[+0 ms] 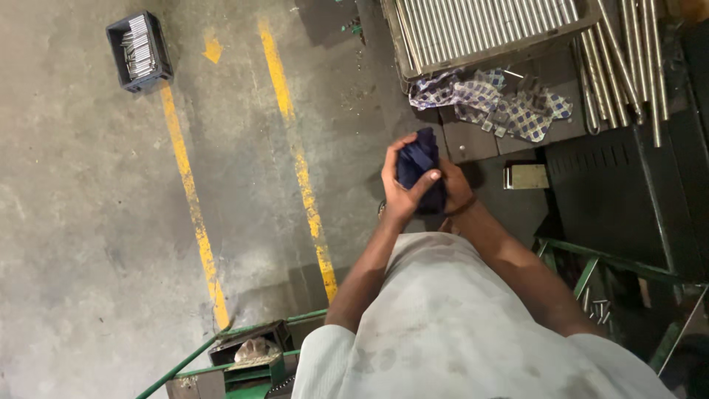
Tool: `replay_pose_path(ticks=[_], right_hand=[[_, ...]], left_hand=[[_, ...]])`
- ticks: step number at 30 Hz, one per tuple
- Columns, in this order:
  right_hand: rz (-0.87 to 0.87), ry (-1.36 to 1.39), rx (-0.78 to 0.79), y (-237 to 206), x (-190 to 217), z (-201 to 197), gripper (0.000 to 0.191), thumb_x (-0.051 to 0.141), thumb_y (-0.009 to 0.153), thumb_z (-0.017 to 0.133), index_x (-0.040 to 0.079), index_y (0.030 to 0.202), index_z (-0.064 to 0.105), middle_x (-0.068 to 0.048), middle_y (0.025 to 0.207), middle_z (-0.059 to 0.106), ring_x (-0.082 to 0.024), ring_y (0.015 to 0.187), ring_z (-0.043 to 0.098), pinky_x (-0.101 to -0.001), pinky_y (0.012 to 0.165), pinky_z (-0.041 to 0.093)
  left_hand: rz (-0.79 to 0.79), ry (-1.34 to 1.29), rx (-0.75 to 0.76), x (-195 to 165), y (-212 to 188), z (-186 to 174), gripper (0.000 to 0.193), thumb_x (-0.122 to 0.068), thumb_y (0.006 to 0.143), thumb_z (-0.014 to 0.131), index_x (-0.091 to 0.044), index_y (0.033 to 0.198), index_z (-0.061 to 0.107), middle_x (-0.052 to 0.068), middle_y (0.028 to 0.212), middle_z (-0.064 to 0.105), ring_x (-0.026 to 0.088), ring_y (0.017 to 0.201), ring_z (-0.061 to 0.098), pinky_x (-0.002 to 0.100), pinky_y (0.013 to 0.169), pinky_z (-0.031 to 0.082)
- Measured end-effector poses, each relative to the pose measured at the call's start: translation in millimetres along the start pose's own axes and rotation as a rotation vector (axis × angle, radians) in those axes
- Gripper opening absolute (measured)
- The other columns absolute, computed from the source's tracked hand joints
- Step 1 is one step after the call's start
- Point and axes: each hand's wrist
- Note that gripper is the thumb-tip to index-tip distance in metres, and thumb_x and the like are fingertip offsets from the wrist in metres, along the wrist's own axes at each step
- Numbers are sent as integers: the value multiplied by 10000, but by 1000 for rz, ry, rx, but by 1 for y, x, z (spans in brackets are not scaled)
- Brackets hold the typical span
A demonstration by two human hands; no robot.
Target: The person handles small metal rods and finished threaded parts at an industrial machine, placing parts into green trays and a tray of completed pieces. They use a screwdriver-like tool on a part, press buttons on the machine control panel, open the machine area, and wipe parts with a blue cloth.
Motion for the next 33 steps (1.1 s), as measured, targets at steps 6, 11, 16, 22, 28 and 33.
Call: replay_pose_path(ticks=[6, 11, 16, 22, 28, 33], right_hand=[[22, 99, 34, -11, 4, 9, 536, 381, 1079, 431, -20, 1420, 530, -182, 1320, 663, -295, 1200, 647, -431, 1044, 522], [-615, -1016, -117, -6, -18, 6, 307, 261, 1120, 501, 29, 1272, 633, -88, 1221, 664, -231, 1125, 615, -373, 1031, 468], [-639, -1197, -196, 0, -41, 5, 487, 379, 1200, 358, -2, 1096, 643, -110, 934, 675, -254, 909, 634, -383, 1106, 444], [-785, -1500, -130, -13, -28, 17, 683, 554, 1106, 298, -40, 1373, 506, -268, 1122, 651, -433, 1029, 648, -470, 918, 505], [-804, -1640, 0, -17, -24, 21, 852, 618, 1074, 400, -147, 1442, 336, -383, 1215, 580, -550, 1073, 616, -526, 920, 505], [-615, -1691, -282, -22, -25, 21, 740, 472, 1046, 481, -143, 1435, 342, -361, 1032, 627, -563, 898, 613, -577, 742, 495]], left_hand=[[-73, -73, 108, -3, 13, -10, 612, -232, 808, 864, -13, 1309, 589, 65, 1176, 652, 150, 1110, 618, 308, 1037, 477], [-420, -267, -185, 4, 23, -1, 339, -306, 949, 756, 17, 988, 664, 77, 842, 674, 168, 765, 653, 307, 738, 531], [-639, -348, -312, 6, 29, 4, 310, -300, 932, 714, 1, 886, 652, 119, 707, 668, 213, 602, 678, 316, 570, 552], [-512, -166, -231, 33, 28, -3, 278, -253, 902, 751, 9, 836, 684, 68, 704, 668, 141, 607, 630, 280, 576, 513], [-262, 72, -234, 71, 25, -8, 307, -191, 940, 786, -9, 770, 608, -62, 693, 526, 29, 658, 453, 242, 564, 398], [-236, 93, -243, 86, 24, -10, 360, -234, 1024, 712, -16, 775, 571, -22, 677, 498, 55, 643, 427, 276, 540, 352]])
Point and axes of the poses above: each hand's wrist, its own y-axis towards the middle knuckle, its own z-axis out of the palm, x = y × z
